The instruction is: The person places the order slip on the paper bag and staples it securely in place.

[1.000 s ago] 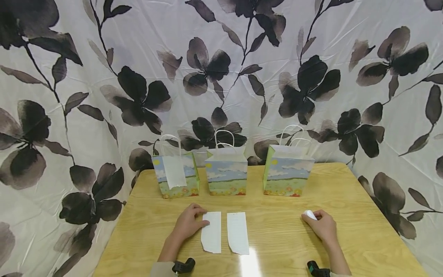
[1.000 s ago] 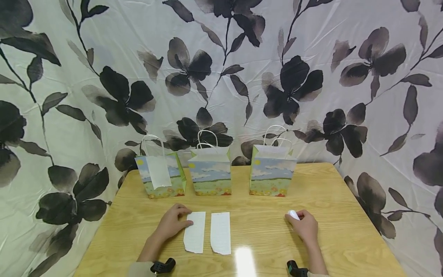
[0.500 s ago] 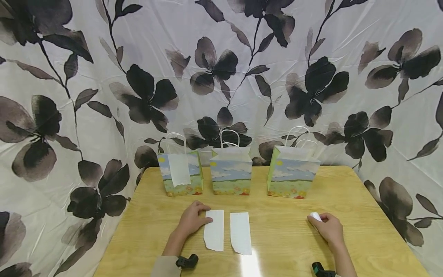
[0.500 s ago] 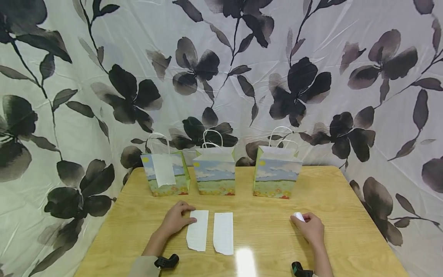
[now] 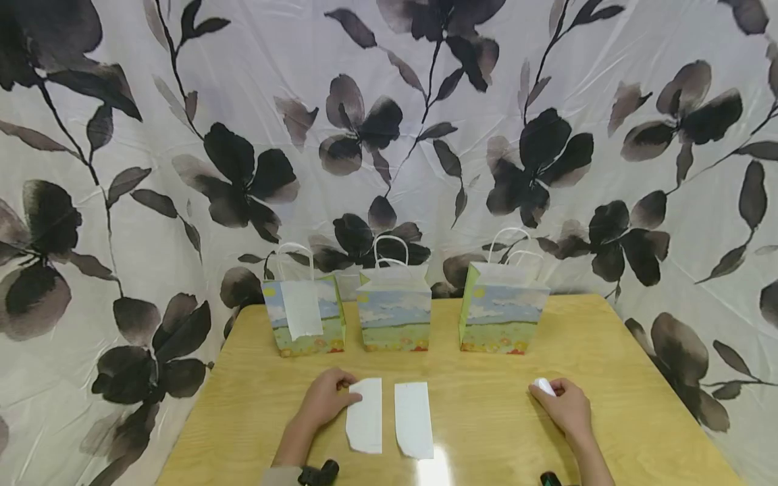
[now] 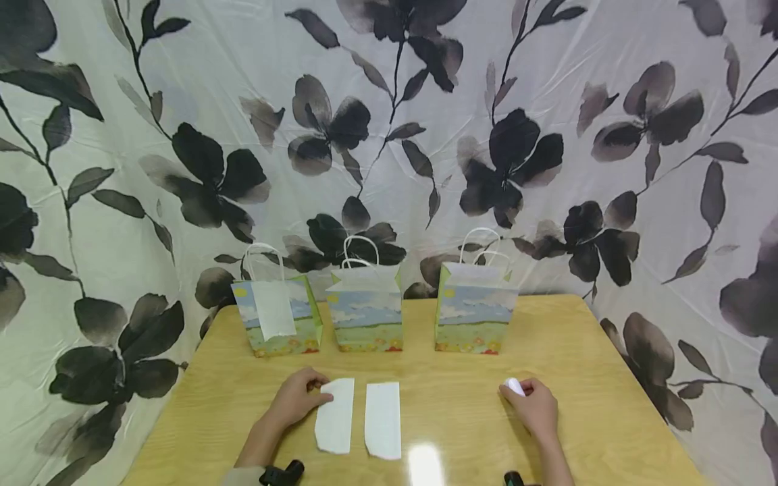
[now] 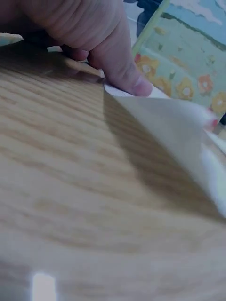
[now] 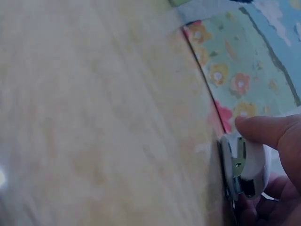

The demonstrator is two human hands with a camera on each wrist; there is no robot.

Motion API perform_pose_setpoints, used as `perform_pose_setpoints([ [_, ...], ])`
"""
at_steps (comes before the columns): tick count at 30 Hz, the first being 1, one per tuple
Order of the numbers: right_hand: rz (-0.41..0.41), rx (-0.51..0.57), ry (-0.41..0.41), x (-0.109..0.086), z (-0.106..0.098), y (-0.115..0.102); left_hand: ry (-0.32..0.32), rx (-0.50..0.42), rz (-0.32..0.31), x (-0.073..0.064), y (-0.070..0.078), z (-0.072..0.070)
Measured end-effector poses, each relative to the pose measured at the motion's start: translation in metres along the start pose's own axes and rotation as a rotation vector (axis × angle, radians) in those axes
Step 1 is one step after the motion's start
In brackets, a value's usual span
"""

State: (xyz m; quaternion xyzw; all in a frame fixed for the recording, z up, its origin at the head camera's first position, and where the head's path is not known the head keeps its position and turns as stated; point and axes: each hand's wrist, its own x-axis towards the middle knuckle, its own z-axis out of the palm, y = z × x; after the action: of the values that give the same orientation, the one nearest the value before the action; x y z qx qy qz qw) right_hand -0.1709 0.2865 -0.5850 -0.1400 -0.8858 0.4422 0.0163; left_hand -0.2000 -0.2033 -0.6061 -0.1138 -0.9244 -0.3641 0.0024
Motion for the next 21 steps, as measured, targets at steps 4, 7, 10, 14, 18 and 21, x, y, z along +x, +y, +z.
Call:
perform_pose_setpoints([
  [4, 0.007, -0.054, -0.015, -0.003, 0.006, -0.001, -0.028, -0.015, -0.012, -0.006, -0.004, -0.002],
  [7, -0.025, -0.040, 0.006, 0.003, 0.006, -0.006, 0.037, -0.051, 0.026, -0.002, -0.003, -0.007],
  [10, -0.024, -0.031, 0.007, 0.008, 0.003, -0.006, 0.068, -0.130, 0.015, 0.001, 0.000, -0.008],
  [14, -0.035, -0.060, 0.008, 0.009, 0.003, -0.004, 0.089, -0.264, -0.017, 0.001, 0.000, -0.010],
  [18, -0.078, -0.070, -0.017, 0.005, 0.003, -0.004, 0.177, -0.322, -0.004, -0.001, -0.001, -0.011],
  [21, -0.050, -0.049, -0.040, 0.001, 0.001, -0.003, 0.206, -0.348, 0.014, 0.000, 0.000, -0.009],
])
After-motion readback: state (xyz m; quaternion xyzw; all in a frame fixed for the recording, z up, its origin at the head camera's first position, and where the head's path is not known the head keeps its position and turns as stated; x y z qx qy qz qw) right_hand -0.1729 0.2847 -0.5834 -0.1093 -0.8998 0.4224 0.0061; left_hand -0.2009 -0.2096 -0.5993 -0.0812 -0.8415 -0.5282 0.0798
